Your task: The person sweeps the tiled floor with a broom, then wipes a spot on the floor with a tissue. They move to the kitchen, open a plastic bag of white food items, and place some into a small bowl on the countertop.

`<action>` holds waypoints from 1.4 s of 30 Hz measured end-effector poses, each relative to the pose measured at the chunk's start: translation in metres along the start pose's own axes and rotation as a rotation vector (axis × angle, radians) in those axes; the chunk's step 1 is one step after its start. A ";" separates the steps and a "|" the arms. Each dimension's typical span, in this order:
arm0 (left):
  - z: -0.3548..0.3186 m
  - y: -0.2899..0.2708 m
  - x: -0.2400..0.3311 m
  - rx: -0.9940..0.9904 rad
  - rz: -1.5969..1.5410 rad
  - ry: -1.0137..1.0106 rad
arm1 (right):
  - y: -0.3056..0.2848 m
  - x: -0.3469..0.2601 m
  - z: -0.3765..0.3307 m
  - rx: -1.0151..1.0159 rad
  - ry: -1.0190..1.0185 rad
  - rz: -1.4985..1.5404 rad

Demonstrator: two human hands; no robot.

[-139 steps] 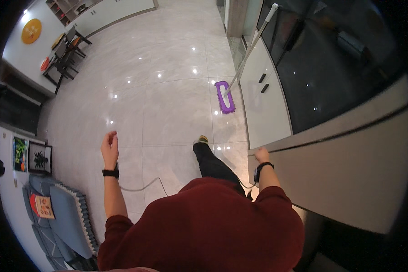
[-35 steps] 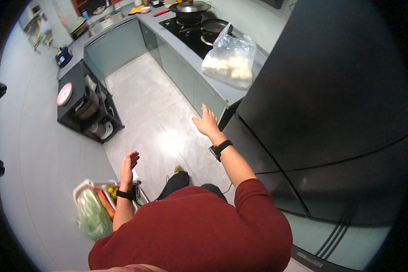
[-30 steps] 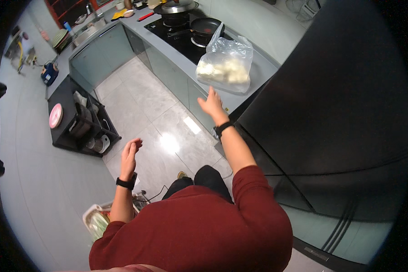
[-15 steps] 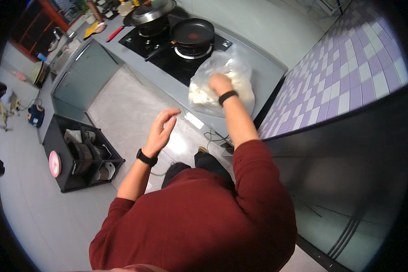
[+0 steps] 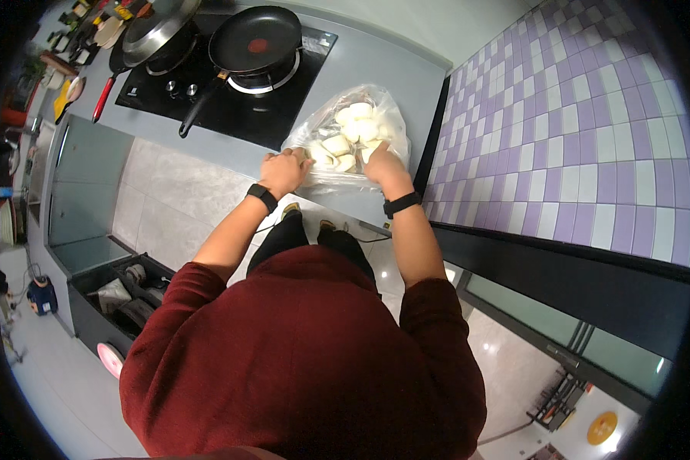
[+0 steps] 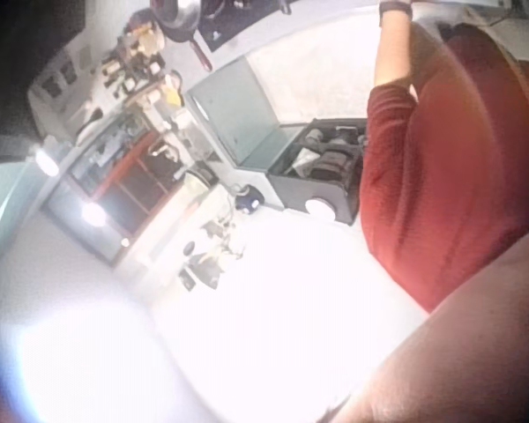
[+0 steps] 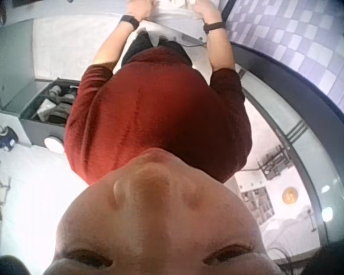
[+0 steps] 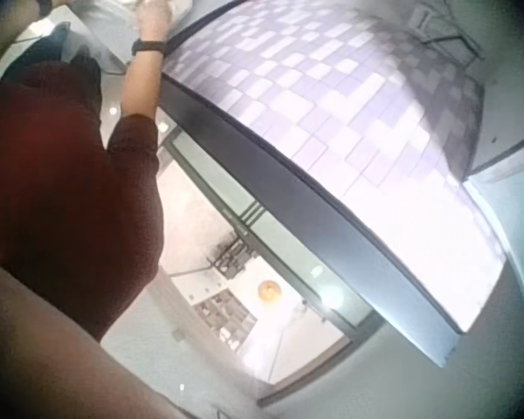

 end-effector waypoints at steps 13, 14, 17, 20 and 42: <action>0.014 0.035 -0.068 -0.003 -0.625 -0.031 | 0.027 -0.098 0.050 0.278 -0.322 0.099; 0.012 0.039 -0.071 -0.001 -0.651 -0.031 | 0.035 -0.096 0.051 0.205 -0.293 0.126; 0.006 0.047 -0.083 0.018 -0.690 -0.024 | 0.033 -0.081 0.048 0.218 -0.331 0.416; 0.002 0.059 -0.095 -0.027 -0.797 -0.083 | 0.018 -0.056 0.034 0.211 -0.325 0.865; 0.010 -0.099 -0.013 -0.157 -2.326 -0.114 | -0.088 -0.111 -0.061 -0.049 -0.536 1.457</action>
Point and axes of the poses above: each hand's wrist, its own z-axis towards the middle knuckle, its own y-axis out of the palm, x = y × z, the point moved 6 cm from there along z, towards the middle knuckle, and after that the axes turned 5 degrees about x, right-handed, at the moved point
